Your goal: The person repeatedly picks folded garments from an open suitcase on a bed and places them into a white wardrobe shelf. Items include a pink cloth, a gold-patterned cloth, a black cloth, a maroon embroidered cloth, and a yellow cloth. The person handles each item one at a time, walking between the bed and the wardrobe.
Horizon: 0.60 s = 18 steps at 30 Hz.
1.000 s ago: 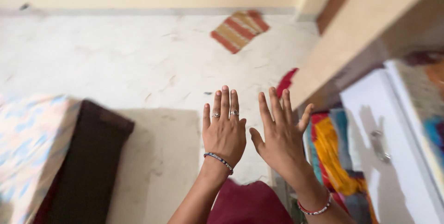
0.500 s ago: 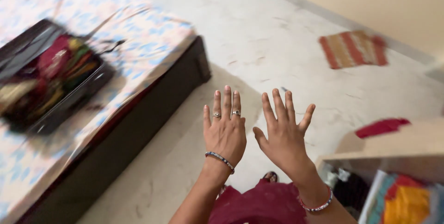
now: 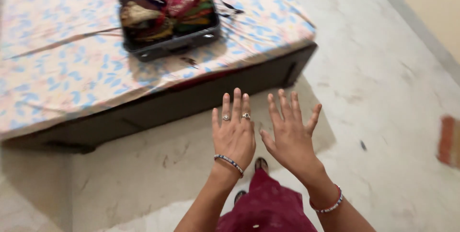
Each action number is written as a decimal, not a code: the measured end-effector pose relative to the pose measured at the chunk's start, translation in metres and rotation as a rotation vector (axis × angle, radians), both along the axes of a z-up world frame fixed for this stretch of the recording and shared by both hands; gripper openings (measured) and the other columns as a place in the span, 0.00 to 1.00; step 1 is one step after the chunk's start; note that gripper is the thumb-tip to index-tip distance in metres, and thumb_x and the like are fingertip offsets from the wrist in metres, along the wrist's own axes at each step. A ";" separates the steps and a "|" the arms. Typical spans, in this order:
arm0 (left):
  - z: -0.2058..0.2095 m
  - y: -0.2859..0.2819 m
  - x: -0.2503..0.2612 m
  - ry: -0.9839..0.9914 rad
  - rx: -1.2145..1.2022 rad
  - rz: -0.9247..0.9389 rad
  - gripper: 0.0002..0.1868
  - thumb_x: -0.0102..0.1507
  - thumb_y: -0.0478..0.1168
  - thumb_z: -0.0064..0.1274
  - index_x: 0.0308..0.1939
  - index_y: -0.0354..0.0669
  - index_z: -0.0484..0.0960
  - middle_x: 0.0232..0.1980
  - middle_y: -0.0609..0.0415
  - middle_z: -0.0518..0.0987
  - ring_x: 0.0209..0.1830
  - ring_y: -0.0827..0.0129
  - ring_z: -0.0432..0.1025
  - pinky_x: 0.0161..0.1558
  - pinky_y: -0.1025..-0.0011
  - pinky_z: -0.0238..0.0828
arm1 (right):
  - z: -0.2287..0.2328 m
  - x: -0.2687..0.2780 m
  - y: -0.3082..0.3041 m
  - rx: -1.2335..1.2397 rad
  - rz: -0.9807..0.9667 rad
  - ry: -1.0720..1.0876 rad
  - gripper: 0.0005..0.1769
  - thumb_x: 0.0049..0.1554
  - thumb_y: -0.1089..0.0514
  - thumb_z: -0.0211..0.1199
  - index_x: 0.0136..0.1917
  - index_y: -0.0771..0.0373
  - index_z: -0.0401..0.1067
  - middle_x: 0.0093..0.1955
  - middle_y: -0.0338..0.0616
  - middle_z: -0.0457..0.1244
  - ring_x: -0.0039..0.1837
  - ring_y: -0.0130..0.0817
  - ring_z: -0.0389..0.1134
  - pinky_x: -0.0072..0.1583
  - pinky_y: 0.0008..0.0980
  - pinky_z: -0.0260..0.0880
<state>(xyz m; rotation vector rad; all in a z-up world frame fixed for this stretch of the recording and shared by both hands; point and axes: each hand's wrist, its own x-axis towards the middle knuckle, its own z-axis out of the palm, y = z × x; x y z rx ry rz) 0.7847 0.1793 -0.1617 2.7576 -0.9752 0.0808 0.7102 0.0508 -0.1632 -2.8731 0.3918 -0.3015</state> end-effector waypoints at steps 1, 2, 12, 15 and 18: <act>0.000 0.000 0.009 -0.014 -0.002 0.023 0.34 0.65 0.43 0.43 0.76 0.39 0.58 0.81 0.47 0.52 0.81 0.50 0.45 0.73 0.45 0.40 | 0.000 0.013 -0.002 0.009 0.029 0.005 0.47 0.51 0.44 0.64 0.78 0.61 0.53 0.80 0.53 0.46 0.82 0.53 0.40 0.71 0.78 0.18; 0.001 0.000 0.017 -0.028 -0.004 0.046 0.34 0.65 0.44 0.43 0.76 0.40 0.58 0.81 0.46 0.52 0.81 0.50 0.45 0.73 0.45 0.41 | 0.001 0.026 -0.006 0.017 0.057 0.010 0.47 0.51 0.44 0.64 0.78 0.61 0.53 0.80 0.54 0.46 0.82 0.53 0.40 0.70 0.79 0.18; -0.009 -0.016 0.069 -0.079 0.019 0.287 0.35 0.67 0.46 0.43 0.77 0.41 0.56 0.82 0.46 0.48 0.81 0.51 0.45 0.72 0.46 0.42 | -0.003 0.116 -0.035 0.007 0.310 -0.030 0.47 0.52 0.43 0.64 0.78 0.61 0.53 0.81 0.52 0.46 0.82 0.51 0.41 0.71 0.79 0.23; -0.014 -0.016 0.079 -0.035 0.033 0.336 0.35 0.67 0.47 0.44 0.77 0.41 0.56 0.82 0.45 0.49 0.80 0.50 0.46 0.72 0.46 0.43 | -0.008 0.136 -0.036 0.029 0.339 0.012 0.47 0.52 0.43 0.64 0.78 0.60 0.53 0.81 0.52 0.45 0.83 0.48 0.40 0.72 0.79 0.24; -0.015 -0.015 0.091 0.011 0.031 0.382 0.37 0.66 0.48 0.46 0.77 0.42 0.55 0.81 0.44 0.49 0.80 0.49 0.46 0.72 0.46 0.43 | -0.011 0.157 -0.035 0.044 0.379 0.015 0.47 0.52 0.43 0.64 0.79 0.59 0.52 0.82 0.54 0.43 0.83 0.50 0.38 0.72 0.79 0.24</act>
